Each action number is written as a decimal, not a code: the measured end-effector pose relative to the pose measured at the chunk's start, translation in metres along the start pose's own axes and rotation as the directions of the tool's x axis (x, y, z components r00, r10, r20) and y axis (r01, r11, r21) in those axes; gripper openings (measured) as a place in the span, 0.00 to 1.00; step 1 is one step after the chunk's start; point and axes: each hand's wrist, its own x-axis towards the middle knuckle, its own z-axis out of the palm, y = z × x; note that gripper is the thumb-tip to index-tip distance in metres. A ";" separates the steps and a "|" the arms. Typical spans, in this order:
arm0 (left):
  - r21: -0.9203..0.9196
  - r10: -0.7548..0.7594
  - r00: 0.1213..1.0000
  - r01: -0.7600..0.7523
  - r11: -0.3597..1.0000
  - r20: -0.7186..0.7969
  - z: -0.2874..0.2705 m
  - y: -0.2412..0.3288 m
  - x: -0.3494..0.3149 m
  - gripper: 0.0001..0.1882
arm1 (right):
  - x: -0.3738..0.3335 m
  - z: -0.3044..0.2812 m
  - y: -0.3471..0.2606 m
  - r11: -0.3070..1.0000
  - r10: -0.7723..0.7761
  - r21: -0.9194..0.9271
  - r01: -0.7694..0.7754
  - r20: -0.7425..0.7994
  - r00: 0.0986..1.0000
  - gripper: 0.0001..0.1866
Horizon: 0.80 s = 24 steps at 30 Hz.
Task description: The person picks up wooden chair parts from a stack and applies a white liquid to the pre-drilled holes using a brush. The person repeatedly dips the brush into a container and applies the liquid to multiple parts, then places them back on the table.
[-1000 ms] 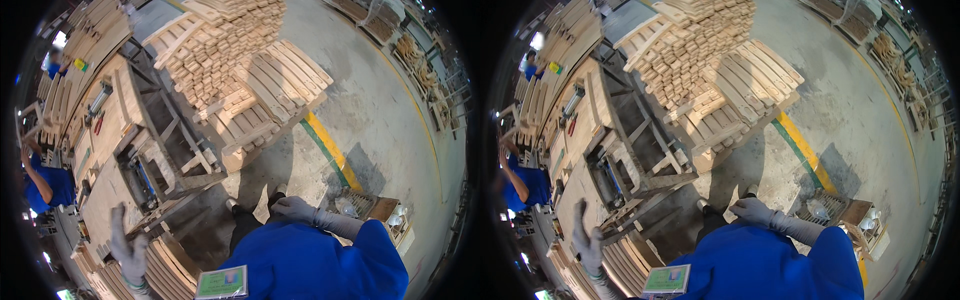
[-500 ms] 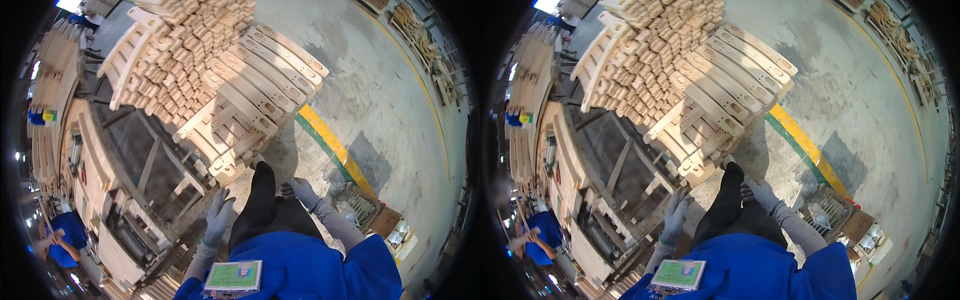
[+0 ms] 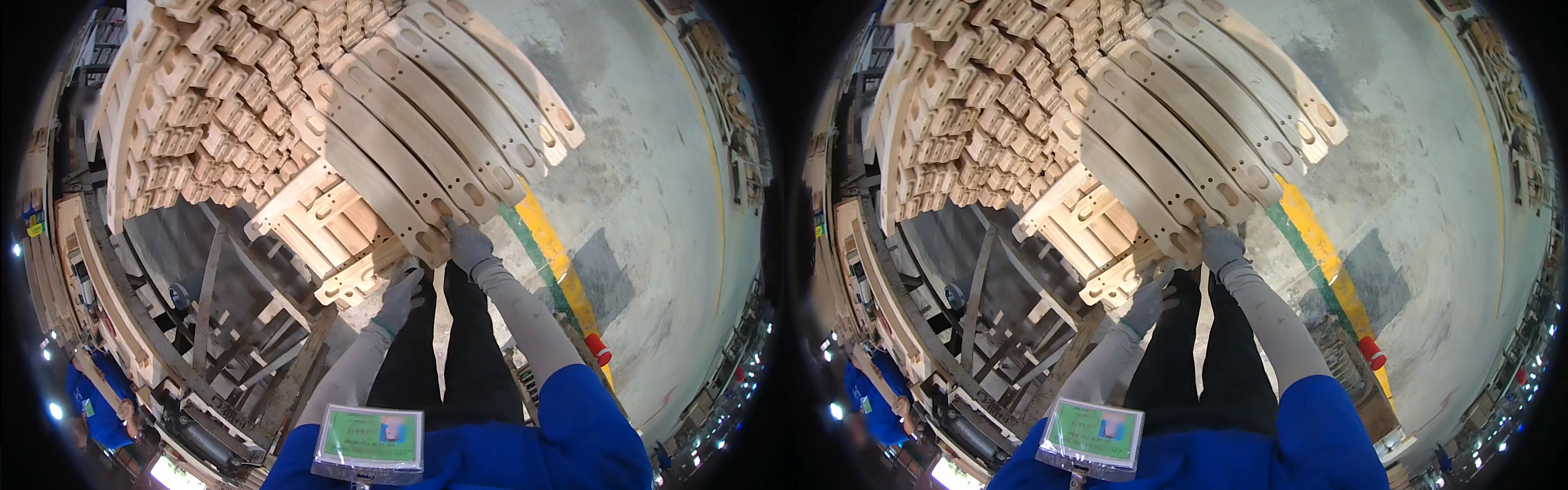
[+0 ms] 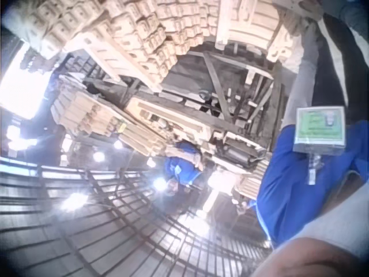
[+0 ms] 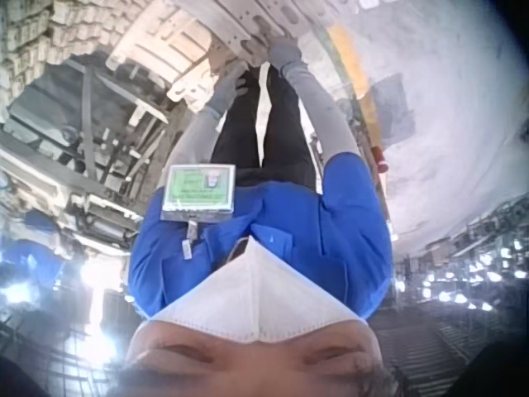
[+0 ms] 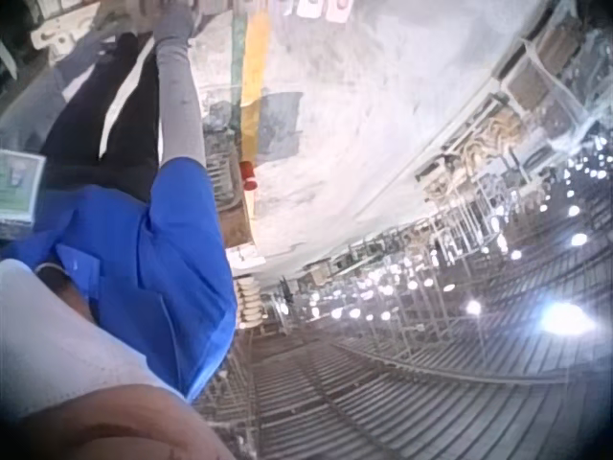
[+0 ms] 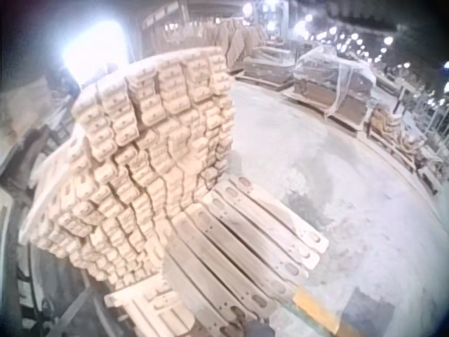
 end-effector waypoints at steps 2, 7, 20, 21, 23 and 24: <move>-0.143 -0.078 0.993 0.065 0.988 -0.088 0.014 -0.005 0.029 0.44 | 0.010 0.011 0.009 1.000 0.014 -0.005 -0.014 0.036 0.999 0.27; -0.564 -0.021 0.999 0.033 0.825 0.027 0.021 -0.044 0.083 0.38 | 0.000 -0.019 0.014 0.992 0.008 0.120 -0.037 0.231 0.973 0.26; -0.941 0.354 0.933 -0.176 0.289 -0.066 0.017 -0.144 0.208 0.23 | 0.014 0.141 0.136 0.278 0.146 0.887 -0.369 0.341 0.929 0.22; -0.939 0.352 0.934 -0.177 0.295 -0.065 0.020 -0.140 0.215 0.23 | 0.024 0.143 0.126 0.184 0.135 0.920 -0.347 0.326 0.935 0.22; -0.935 0.334 0.940 -0.182 0.304 -0.074 0.022 -0.144 0.218 0.23 | 0.040 0.143 0.112 0.104 0.073 0.951 -0.290 0.283 0.956 0.22; -0.932 0.320 0.945 -0.179 0.314 -0.074 0.021 -0.144 0.217 0.23 | 0.043 0.142 0.107 0.073 0.047 0.960 -0.269 0.266 0.963 0.22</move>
